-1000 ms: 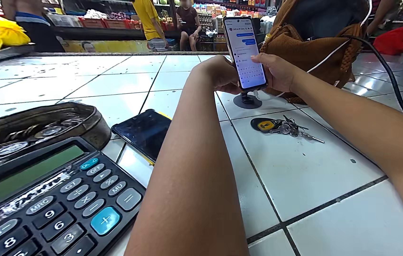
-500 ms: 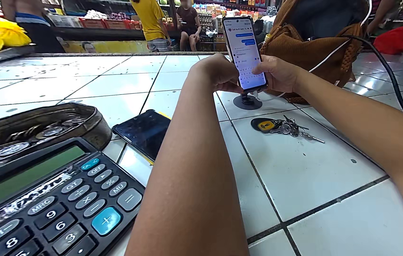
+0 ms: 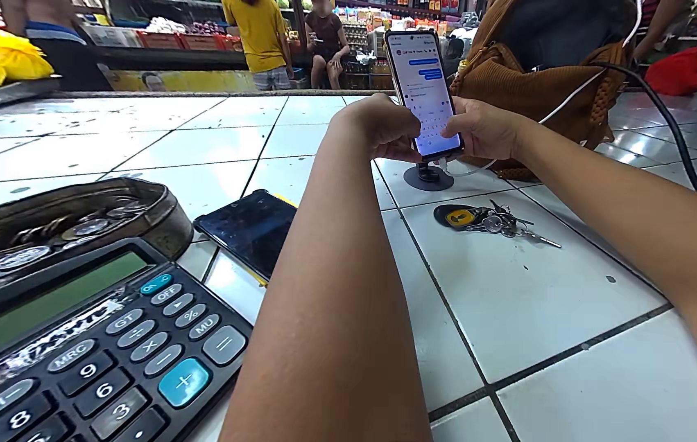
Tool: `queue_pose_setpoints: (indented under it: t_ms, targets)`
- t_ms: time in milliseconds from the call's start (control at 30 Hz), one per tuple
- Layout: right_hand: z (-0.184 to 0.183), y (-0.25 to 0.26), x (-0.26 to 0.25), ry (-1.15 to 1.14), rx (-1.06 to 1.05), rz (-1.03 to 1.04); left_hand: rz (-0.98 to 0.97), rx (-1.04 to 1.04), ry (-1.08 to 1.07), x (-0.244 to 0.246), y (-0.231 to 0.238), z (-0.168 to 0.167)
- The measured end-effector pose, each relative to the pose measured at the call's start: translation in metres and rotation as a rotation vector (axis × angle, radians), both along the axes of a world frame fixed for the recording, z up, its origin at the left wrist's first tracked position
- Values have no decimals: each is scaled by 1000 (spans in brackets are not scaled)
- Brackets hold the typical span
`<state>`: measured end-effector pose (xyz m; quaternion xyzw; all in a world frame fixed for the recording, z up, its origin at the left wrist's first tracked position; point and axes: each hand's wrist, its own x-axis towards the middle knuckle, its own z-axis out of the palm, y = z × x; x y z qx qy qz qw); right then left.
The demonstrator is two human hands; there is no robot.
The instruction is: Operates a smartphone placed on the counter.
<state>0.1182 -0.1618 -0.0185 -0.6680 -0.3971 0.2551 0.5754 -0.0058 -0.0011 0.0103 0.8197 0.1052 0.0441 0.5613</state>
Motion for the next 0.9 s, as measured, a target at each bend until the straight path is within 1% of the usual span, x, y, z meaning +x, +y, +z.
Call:
queue_pose_setpoints:
  t_ms: [200,300,500,633,900]
  targets:
    - [1,3,0,56,2,-43,-39,-12,-19,0,2,-3]
    - [0,0,3,26,4,25,-53,3,-24,-2,1,-2]
    - [-1,-3,3,-7,-14,70,-30,31,-14,-3,-1,0]
    - [-1,-4,6,12,-12,104,-37,-6,-22,-3,-1,0]
    - [1,-7,7,59,-22,136,-21,12,-42,-3,0,1]
